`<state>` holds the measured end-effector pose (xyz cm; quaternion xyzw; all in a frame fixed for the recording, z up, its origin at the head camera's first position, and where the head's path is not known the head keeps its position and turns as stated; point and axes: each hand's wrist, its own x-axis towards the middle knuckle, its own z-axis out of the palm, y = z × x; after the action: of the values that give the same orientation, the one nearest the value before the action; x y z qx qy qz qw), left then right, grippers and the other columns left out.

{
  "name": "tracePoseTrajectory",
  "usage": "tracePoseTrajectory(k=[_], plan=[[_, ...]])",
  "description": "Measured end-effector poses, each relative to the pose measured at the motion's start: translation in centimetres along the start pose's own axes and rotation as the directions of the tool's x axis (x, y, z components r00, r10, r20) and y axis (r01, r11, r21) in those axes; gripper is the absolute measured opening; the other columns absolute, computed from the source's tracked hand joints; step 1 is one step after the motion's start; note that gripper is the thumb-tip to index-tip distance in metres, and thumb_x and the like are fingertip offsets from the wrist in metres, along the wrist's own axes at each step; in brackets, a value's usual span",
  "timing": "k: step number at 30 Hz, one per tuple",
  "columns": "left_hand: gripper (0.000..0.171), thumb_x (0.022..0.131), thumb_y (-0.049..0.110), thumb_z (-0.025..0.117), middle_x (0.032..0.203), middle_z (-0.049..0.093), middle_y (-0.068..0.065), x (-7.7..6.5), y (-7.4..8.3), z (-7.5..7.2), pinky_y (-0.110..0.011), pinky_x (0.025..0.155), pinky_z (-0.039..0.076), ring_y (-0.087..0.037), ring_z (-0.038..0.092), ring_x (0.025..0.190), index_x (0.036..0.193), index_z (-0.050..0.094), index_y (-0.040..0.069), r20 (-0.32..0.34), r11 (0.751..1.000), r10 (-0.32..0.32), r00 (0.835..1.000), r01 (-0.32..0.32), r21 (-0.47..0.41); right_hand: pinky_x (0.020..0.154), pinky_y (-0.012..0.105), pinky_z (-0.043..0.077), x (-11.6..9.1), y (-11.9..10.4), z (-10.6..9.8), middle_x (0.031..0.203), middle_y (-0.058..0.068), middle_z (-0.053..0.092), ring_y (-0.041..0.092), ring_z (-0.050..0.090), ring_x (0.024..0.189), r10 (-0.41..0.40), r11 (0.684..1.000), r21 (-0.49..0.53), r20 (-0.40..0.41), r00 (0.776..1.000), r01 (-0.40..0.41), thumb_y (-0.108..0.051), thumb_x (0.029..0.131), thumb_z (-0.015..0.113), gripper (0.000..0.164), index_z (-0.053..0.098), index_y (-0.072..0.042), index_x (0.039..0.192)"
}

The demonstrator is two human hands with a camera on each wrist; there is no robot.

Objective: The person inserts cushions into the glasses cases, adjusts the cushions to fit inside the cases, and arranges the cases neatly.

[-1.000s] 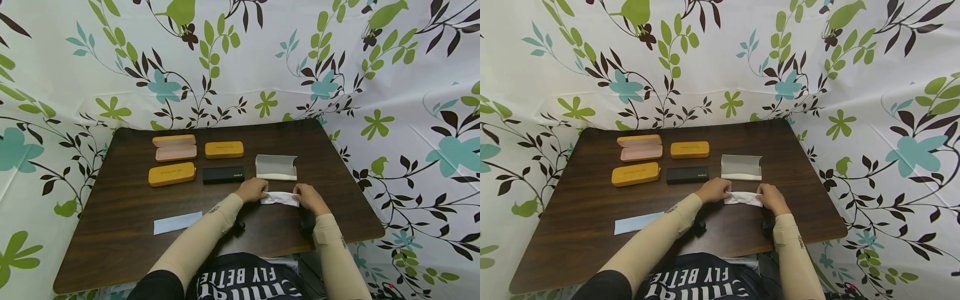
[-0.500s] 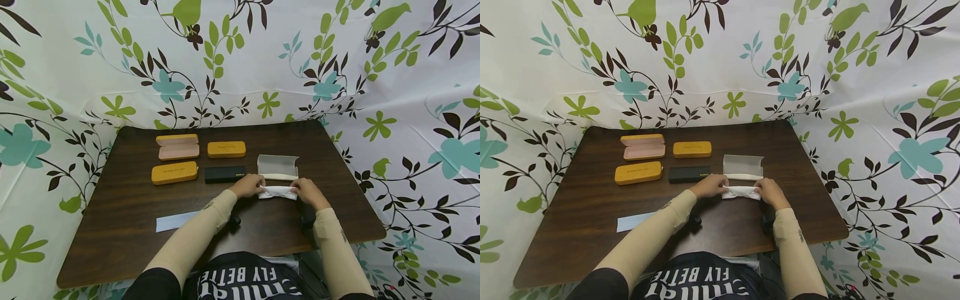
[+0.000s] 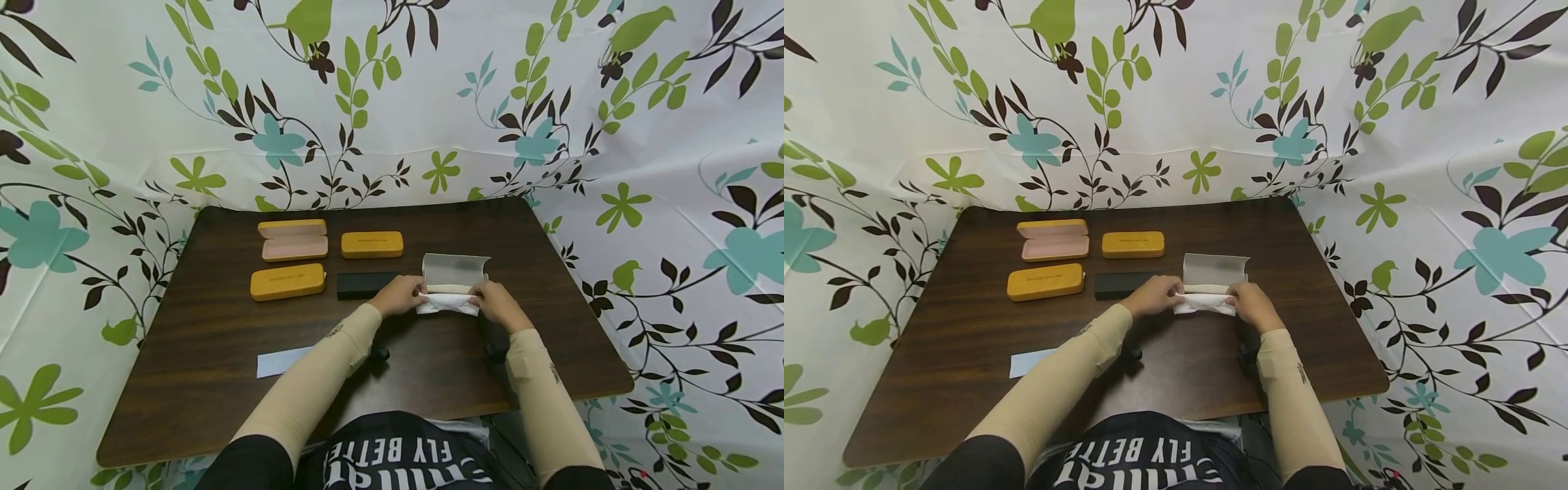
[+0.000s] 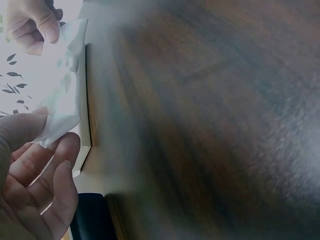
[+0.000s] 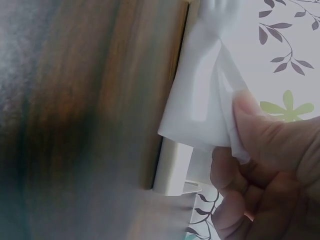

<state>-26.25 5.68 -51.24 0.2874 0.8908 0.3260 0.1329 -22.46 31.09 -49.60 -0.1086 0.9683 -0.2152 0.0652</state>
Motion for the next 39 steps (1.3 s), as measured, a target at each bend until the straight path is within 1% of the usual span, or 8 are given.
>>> tracePoseTrajectory(k=[7, 13, 16, 21, 24, 28, 32, 39], plan=[[0.011, 0.092, 0.026, 0.067, 0.093, 0.067, 0.002, 1.0, -0.3, -0.2, -0.026, 0.071, 0.048, -0.01, 0.061, 0.082, 0.092, 0.06, 0.017, -0.025, 1.0, -0.005, 1.0, 0.005, 0.001, 0.076, 0.044, 0.049, 0.7, 0.4, -0.5, 0.091, 0.011, 0.069, 0.024, 0.06, 0.08, 0.018, 1.0, -0.015, -0.011, 1.0, -0.018, -0.011, 0.092, 0.065, 0.012, 0.071, -0.002, 0.096], [0.01, 0.093, 0.025, 0.067, 0.092, 0.067, 0.002, 1.6, -0.2, -0.5, -0.025, 0.068, 0.048, -0.01, 0.06, 0.079, 0.092, 0.061, 0.017, -0.026, 1.0, -0.019, 0.999, 0.019, -0.012, 0.081, 0.047, 0.048, 1.1, 0.6, -0.9, 0.095, 0.013, 0.07, 0.028, 0.063, 0.087, 0.017, 1.0, -0.02, -0.041, 0.999, -0.018, -0.013, 0.091, 0.066, 0.014, 0.071, -0.002, 0.098], [0.009, 0.093, 0.025, 0.067, 0.091, 0.068, 0.001, 1.9, 0.1, -0.8, -0.025, 0.067, 0.047, -0.01, 0.06, 0.076, 0.092, 0.061, 0.017, -0.034, 1.0, -0.028, 0.999, 0.027, -0.008, 0.081, 0.047, 0.048, 1.4, 0.5, -1.2, 0.095, 0.014, 0.07, 0.028, 0.063, 0.087, 0.015, 1.0, -0.019, -0.049, 0.999, -0.016, -0.013, 0.092, 0.065, 0.014, 0.071, -0.002, 0.099], [0.01, 0.093, 0.027, 0.066, 0.087, 0.066, 0.004, 2.4, 0.2, -0.8, -0.024, 0.062, 0.045, -0.009, 0.057, 0.07, 0.091, 0.061, 0.018, -0.043, 0.998, -0.039, 0.998, 0.041, 0.041, 0.081, 0.046, 0.048, 1.7, 0.8, -1.4, 0.097, 0.015, 0.07, 0.028, 0.062, 0.087, 0.046, 0.999, -0.016, -0.051, 0.998, -0.047, -0.013, 0.092, 0.065, 0.015, 0.071, -0.002, 0.1], [0.011, 0.093, 0.028, 0.067, 0.082, 0.064, 0.006, 2.7, 0.1, -0.6, -0.023, 0.059, 0.042, -0.008, 0.054, 0.065, 0.089, 0.06, 0.019, -0.049, 0.997, -0.035, 0.998, 0.038, 0.07, 0.082, 0.046, 0.048, 1.8, 1.0, -1.2, 0.1, 0.015, 0.069, 0.028, 0.062, 0.089, 0.064, 0.998, -0.009, -0.06, 0.996, -0.065, -0.013, 0.092, 0.065, 0.015, 0.07, -0.002, 0.1], [0.013, 0.093, 0.029, 0.066, 0.08, 0.062, 0.008, 2.8, -0.1, -0.6, -0.025, 0.06, 0.042, -0.009, 0.053, 0.064, 0.087, 0.058, 0.021, -0.069, 0.995, -0.018, 0.997, 0.025, 0.101, 0.08, 0.045, 0.048, 1.9, 1.2, -0.8, 0.099, 0.015, 0.069, 0.027, 0.061, 0.086, 0.076, 0.997, 0.016, -0.068, 0.995, -0.076, -0.011, 0.093, 0.064, 0.013, 0.07, -0.002, 0.099], [0.013, 0.093, 0.029, 0.066, 0.081, 0.062, 0.008, 2.7, -0.1, -0.5, -0.027, 0.063, 0.043, -0.01, 0.052, 0.065, 0.085, 0.058, 0.021, -0.09, 0.993, -0.02, 0.996, 0.03, 0.118, 0.077, 0.044, 0.048, 2.2, 1.3, -0.3, 0.099, 0.014, 0.069, 0.025, 0.061, 0.084, 0.095, 0.995, 0.027, -0.07, 0.993, -0.094, -0.011, 0.093, 0.062, 0.013, 0.07, -0.003, 0.1], [0.011, 0.092, 0.028, 0.067, 0.084, 0.063, 0.007, 3.1, -0.4, 0.2, -0.028, 0.064, 0.043, -0.01, 0.053, 0.067, 0.086, 0.06, 0.021, -0.125, 0.99, -0.024, 0.992, 0.04, 0.133, 0.079, 0.045, 0.049, 2.7, 1.6, 0.1, 0.104, 0.013, 0.069, 0.026, 0.063, 0.089, 0.148, 0.989, 0.022, -0.08, 0.986, -0.147, -0.012, 0.094, 0.062, 0.015, 0.071, -0.005, 0.104]])
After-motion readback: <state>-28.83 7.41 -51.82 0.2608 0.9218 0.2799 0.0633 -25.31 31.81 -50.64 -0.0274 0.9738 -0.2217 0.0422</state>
